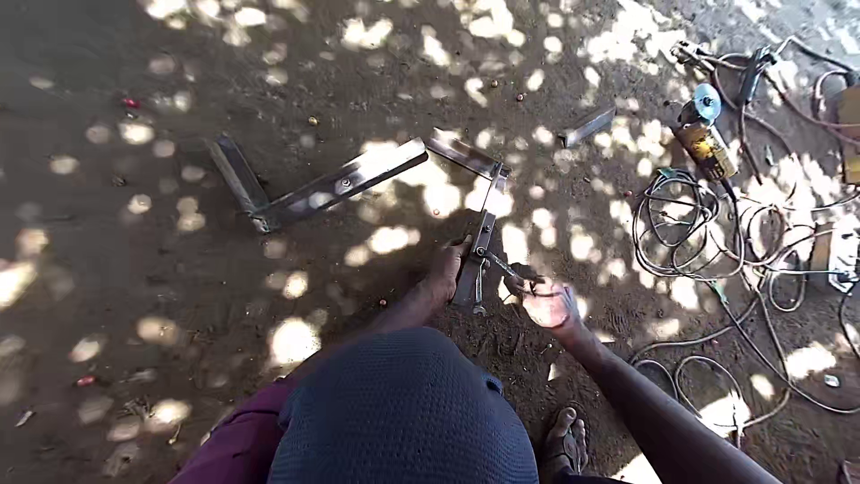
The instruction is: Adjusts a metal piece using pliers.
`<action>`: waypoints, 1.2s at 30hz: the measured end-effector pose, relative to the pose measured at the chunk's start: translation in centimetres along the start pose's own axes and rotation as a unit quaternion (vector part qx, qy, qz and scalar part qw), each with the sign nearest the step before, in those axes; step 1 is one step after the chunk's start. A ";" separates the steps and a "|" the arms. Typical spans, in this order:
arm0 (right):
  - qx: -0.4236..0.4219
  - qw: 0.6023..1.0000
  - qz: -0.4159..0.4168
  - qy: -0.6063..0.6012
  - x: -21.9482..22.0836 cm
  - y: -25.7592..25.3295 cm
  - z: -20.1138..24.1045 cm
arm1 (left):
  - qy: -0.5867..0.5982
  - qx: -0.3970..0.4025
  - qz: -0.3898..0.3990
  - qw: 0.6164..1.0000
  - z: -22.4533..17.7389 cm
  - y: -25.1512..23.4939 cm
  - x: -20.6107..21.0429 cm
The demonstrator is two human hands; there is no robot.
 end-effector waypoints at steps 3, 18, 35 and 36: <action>0.000 0.986 0.092 -0.137 1.9 1.0 1.2 | 0.010 -0.004 -0.002 1.000 -0.1 0.3 0.7; 0.097 0.879 0.173 -0.434 2.6 4.0 1.8 | 0.017 -0.038 0.058 0.997 -0.5 1.2 1.3; -0.169 0.974 0.125 0.080 -4.2 -7.9 0.6 | -0.007 -0.016 0.117 0.993 -1.3 2.3 2.0; -0.194 0.969 0.124 0.091 -4.6 -8.9 0.8 | -0.010 -0.013 0.122 0.992 -1.4 2.5 2.0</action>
Point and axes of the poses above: each hand's wrist, its own y-axis away from the middle knuckle, its own x-axis out of the palm, z = x × y, the point moved 9 cm from there along -y, towards the middle knuckle, and after that the axes turned 3 degrees about x, right-handed, at the moved point
